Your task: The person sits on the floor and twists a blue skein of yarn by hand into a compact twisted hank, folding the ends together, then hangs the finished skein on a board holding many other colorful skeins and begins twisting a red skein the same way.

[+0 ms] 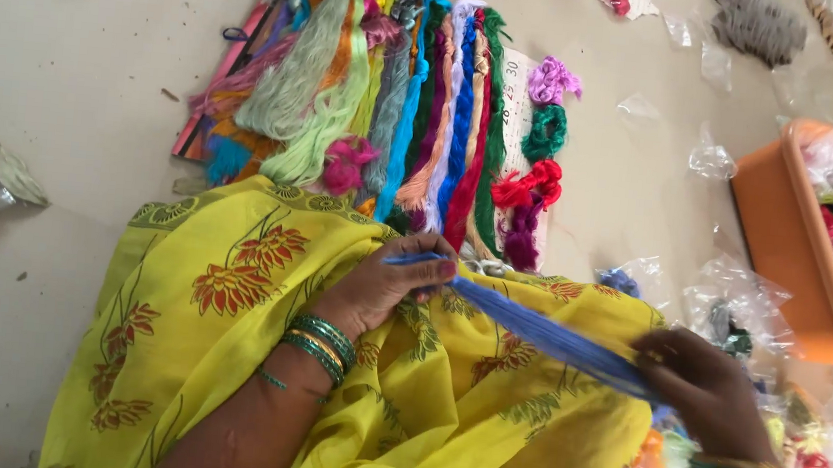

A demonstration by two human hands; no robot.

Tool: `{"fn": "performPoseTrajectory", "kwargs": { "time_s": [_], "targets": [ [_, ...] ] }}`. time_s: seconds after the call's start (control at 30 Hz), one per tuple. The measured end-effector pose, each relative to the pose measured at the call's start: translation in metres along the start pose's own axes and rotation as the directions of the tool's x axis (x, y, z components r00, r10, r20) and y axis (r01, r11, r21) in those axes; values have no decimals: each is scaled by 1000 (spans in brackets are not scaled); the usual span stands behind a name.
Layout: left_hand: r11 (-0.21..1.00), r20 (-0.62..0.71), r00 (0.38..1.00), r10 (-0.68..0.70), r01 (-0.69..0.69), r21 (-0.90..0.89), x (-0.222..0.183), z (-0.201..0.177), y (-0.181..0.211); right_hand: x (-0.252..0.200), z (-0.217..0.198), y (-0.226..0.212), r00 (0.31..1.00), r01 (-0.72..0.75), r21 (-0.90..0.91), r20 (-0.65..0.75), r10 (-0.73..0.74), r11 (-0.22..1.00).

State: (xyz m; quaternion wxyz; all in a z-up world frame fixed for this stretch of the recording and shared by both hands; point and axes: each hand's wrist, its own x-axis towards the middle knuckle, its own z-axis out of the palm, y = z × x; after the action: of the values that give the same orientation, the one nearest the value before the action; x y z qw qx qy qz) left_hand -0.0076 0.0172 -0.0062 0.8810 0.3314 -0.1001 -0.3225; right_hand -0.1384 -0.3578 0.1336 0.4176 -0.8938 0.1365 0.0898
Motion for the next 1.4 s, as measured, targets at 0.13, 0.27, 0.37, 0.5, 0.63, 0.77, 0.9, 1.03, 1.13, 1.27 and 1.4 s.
{"fn": "performPoseTrajectory", "kwargs": {
  "time_s": [0.13, 0.27, 0.37, 0.5, 0.63, 0.77, 0.9, 1.03, 1.13, 1.27, 1.4],
  "targets": [
    [999, 8, 1000, 19, -20, 39, -2, 0, -5, -33, -57, 77, 989, -117, 179, -65, 131, 977],
    [997, 15, 1000, 23, -24, 69, 1, 3, -2, -36, -39, 55, 889, -455, -111, -110, 444, 884],
    [999, 17, 1000, 4, -5, 43, 0, 1, -3, -27, 11, 14, 933, -343, -876, -359, 17, 339],
    [1000, 16, 1000, -16, 16, 23, 1, 5, -4, -7, 106, -63, 823, 354, -378, -309, -477, 855],
    [999, -37, 999, -9, 7, -46, -3, 5, -4, 5, 187, -150, 663, 588, -538, -107, -741, 604],
    [998, -91, 996, 16, -22, -60, -1, -6, -10, 26, 179, -118, 732, 495, -603, -99, -674, 626],
    [988, -148, 989, 29, -52, -149, 6, -10, -12, 14, 94, -60, 778, 339, -655, -208, -592, 675],
    [982, -156, 986, 50, -78, -175, 9, -5, -9, -24, 22, -11, 872, -67, -798, -339, -353, 599],
    [989, -184, 983, 22, -48, -137, 8, -2, -10, -27, -38, 120, 947, -310, -815, -309, 86, 490],
    [983, -209, 978, 7, -45, -180, 9, -2, -5, -31, -67, 142, 855, -409, -802, -169, 490, 436],
    [989, -170, 985, 5, -30, -146, 8, -6, -12, -37, -6, 24, 910, -110, -633, -375, -179, 766]
  ]
}}
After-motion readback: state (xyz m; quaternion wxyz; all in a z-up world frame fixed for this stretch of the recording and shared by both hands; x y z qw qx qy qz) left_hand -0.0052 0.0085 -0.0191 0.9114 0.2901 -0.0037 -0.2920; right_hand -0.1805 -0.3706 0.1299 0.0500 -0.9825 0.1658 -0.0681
